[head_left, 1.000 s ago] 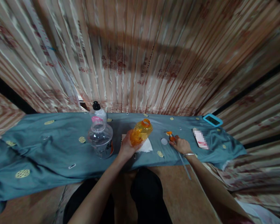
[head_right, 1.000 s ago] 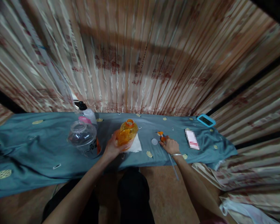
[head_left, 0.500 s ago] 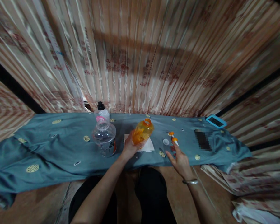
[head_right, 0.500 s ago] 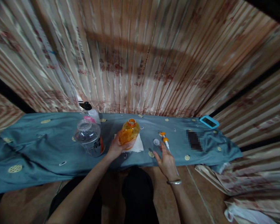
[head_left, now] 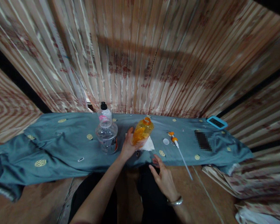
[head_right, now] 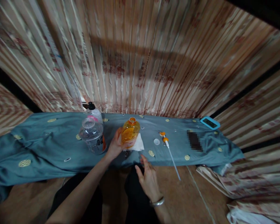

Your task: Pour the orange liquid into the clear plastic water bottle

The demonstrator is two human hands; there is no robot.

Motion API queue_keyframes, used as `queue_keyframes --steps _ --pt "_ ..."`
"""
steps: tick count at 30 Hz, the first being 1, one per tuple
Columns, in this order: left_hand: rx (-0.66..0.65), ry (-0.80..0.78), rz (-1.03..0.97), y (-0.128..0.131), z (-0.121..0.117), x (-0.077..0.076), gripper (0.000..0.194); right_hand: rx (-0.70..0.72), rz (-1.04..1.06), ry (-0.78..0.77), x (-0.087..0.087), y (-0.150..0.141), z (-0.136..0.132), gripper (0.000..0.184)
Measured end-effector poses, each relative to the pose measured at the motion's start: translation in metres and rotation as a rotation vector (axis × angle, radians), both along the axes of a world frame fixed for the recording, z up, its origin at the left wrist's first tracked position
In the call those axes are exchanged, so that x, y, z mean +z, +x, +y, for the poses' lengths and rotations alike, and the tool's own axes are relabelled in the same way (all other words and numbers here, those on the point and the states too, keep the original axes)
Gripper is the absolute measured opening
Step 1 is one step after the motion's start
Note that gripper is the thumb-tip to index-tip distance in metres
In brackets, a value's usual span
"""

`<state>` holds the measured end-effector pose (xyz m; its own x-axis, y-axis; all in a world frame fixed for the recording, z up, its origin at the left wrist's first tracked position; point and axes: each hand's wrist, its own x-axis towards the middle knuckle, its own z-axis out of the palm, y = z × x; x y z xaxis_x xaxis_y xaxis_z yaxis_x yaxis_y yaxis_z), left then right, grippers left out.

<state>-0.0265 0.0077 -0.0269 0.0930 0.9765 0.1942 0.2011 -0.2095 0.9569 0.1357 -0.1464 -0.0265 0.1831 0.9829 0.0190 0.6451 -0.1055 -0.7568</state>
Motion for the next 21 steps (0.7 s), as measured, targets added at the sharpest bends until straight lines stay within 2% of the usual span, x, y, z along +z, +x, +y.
queue_keyframes --steps 3,6,9,11,12,14,16,18,21 --pt "0.077 0.013 -0.024 -0.009 -0.02 0.0 0.087 0.022 0.023 0.011 -0.003 -0.009 -0.004 0.061" --pt "0.091 0.015 -0.048 -0.028 -0.053 -0.002 0.081 0.044 0.051 0.016 -0.004 -0.018 -0.006 0.062" --pt "0.063 -0.029 -0.007 -0.058 -0.088 0.002 0.057 0.058 0.119 0.014 0.001 -0.033 -0.002 0.062" --pt "0.134 -0.009 0.023 -0.079 -0.102 0.008 0.042 0.096 0.179 0.01 0.006 -0.047 0.006 0.06" --pt "0.212 0.019 0.033 -0.089 -0.104 0.011 0.041 0.123 0.214 0.012 0.009 -0.054 0.012 0.058" --pt "0.408 0.114 0.05 -0.104 -0.097 0.019 0.057 0.192 0.274 0.012 0.012 -0.069 0.024 0.056" --pt "0.536 0.191 0.069 -0.112 -0.078 0.024 0.087 0.25 0.33 0.012 0.012 -0.082 0.035 0.055" --pt "0.558 0.154 0.04 -0.112 -0.055 0.027 0.103 0.284 0.377 0.008 0.007 -0.091 0.042 0.055" --pt "0.481 0.061 -0.007 -0.104 -0.026 0.025 0.108 0.303 0.444 -0.014 -0.006 -0.098 0.043 0.052"
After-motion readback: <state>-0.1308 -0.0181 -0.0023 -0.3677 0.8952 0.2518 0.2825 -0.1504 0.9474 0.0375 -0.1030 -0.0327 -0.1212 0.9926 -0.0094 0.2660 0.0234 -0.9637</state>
